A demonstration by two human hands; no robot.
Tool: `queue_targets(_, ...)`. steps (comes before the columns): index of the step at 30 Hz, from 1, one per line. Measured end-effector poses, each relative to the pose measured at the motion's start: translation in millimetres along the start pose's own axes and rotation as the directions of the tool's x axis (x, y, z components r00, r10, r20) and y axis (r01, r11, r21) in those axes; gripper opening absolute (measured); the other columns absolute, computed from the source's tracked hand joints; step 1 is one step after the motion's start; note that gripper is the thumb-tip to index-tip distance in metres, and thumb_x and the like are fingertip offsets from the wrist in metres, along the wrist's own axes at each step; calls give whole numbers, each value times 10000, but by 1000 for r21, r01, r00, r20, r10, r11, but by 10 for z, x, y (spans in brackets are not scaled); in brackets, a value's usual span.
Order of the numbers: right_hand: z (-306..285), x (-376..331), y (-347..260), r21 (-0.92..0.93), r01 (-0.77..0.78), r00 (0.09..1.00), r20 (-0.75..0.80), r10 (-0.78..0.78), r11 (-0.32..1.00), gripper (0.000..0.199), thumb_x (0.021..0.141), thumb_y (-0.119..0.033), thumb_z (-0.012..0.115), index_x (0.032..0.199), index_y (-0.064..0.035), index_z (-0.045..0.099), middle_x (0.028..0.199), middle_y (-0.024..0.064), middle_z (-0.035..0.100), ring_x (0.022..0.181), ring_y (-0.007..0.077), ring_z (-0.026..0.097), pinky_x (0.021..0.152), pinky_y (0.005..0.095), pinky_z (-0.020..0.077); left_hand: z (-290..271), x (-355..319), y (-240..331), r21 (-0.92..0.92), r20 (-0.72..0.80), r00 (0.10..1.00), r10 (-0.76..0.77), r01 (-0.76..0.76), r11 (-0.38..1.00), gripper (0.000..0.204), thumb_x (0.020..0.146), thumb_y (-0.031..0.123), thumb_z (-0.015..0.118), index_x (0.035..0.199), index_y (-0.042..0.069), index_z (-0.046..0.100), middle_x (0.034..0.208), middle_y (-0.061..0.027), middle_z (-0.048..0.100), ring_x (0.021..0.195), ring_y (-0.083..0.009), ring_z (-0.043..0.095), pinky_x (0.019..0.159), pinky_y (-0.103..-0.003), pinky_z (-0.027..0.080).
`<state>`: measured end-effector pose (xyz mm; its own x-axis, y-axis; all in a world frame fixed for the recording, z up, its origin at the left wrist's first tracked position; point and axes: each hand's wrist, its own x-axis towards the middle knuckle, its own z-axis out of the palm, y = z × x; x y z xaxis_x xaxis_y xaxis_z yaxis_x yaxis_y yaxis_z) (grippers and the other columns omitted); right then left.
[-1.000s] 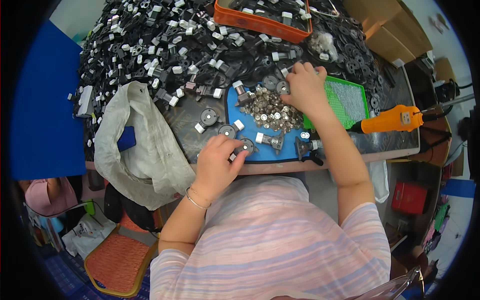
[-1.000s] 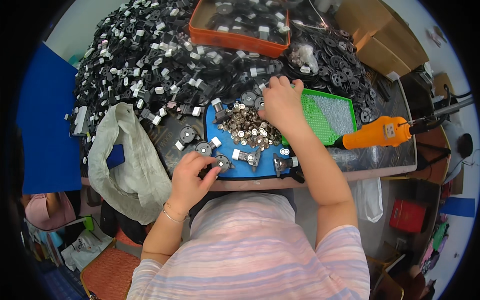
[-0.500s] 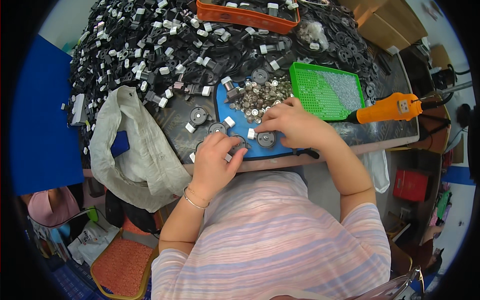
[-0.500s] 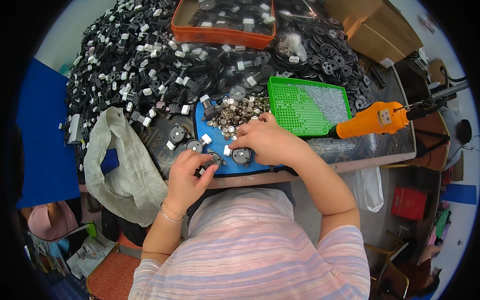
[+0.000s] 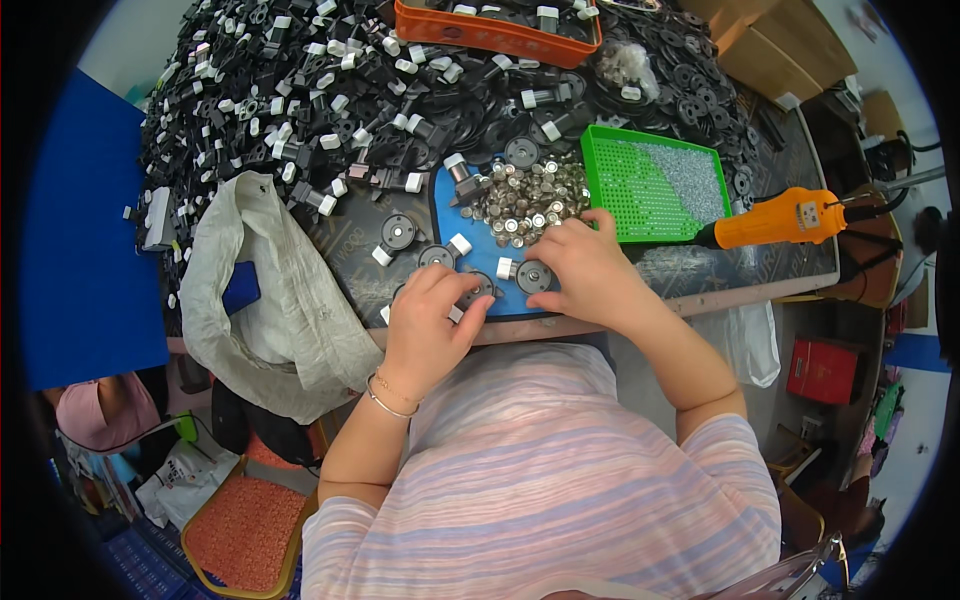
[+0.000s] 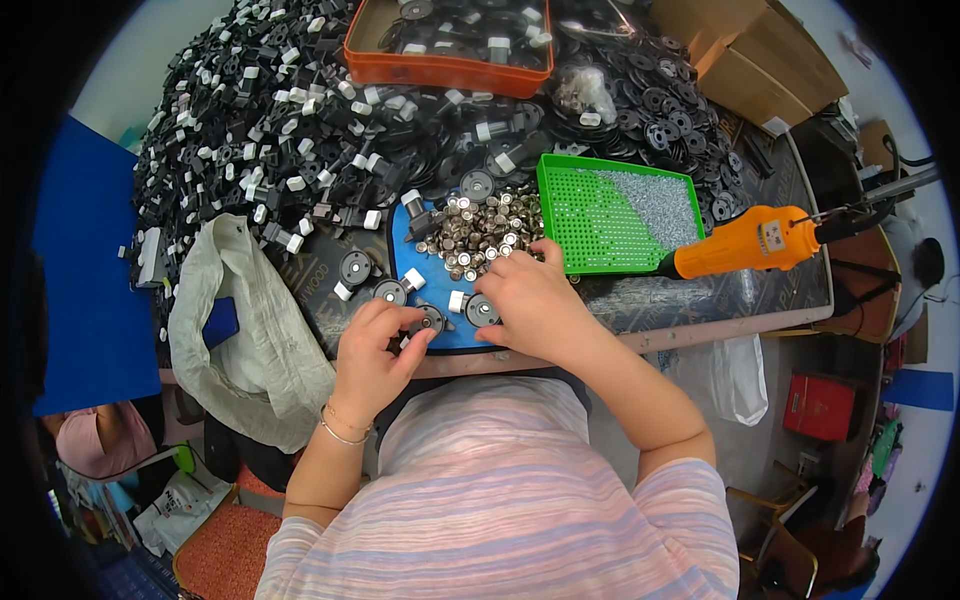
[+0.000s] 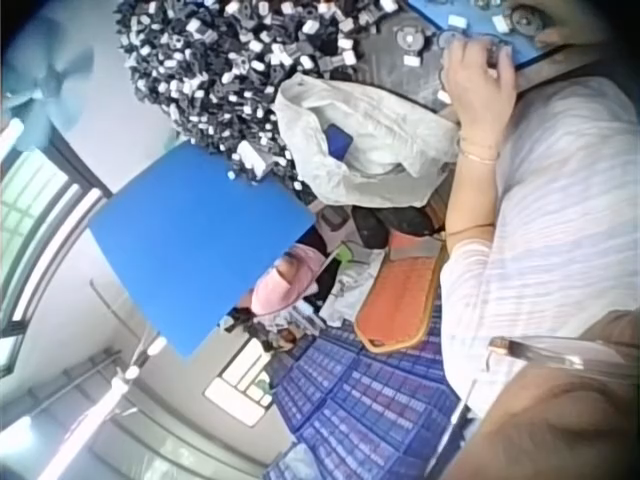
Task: Assembling small mechanical components with an electric screwdriver at a factory workbench.
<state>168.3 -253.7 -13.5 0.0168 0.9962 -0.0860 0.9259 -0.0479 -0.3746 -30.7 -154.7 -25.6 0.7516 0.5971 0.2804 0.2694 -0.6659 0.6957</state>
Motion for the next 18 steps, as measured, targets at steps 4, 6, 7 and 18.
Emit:
queue_targets(4, 51, -73, -23, -5, -51, 991, -126, 50, 999, 474, 618, -356, 805, 1012, -122, 684, 936, 17, 600, 970, 206, 539, 978, 485, 275, -11, -1, 29, -25, 47, 997, -60, 62, 998, 161, 730, 120, 722, 851, 33, 660, 782, -92, 578, 737, -283, 564, 652, -367, 464)
queue_targets(6, 60, -94, -49, -22, -70, 989, -133, 67, 997, 478, 622, -360, 799, 1021, -123, 685, 925, 14, 595, 972, 204, 536, 977, 489, 272, -7, -9, 23, -29, 45, 997, -54, 56, 998, 161, 731, 120, 722, 853, 34, 661, 783, -92, 578, 737, -283, 565, 652, -367, 463)
queue_targets(7, 63, -100, -58, -40, -90, 987, -141, 83, 995, 482, 626, -365, 794, 1029, -124, 686, 915, 10, 590, 973, 202, 533, 977, 494, 269, -5, -9, 19, -32, 43, 998, -47, 48, 998, 162, 731, 121, 721, 854, 35, 662, 783, -91, 578, 738, -283, 565, 653, -367, 463)
queue_targets(18, 46, -136, -83, -21, -135, 980, -150, 131, 991, 475, 648, -331, 788, 1065, -132, 675, 936, 11, 596, 980, 211, 536, 1005, 543, 238, 0, 21, -30, -25, 7, 1000, 13, -13, 1000, 167, 724, 94, 732, 859, 31, 656, 760, -76, 574, 671, -231, 546, 574, -316, 439)
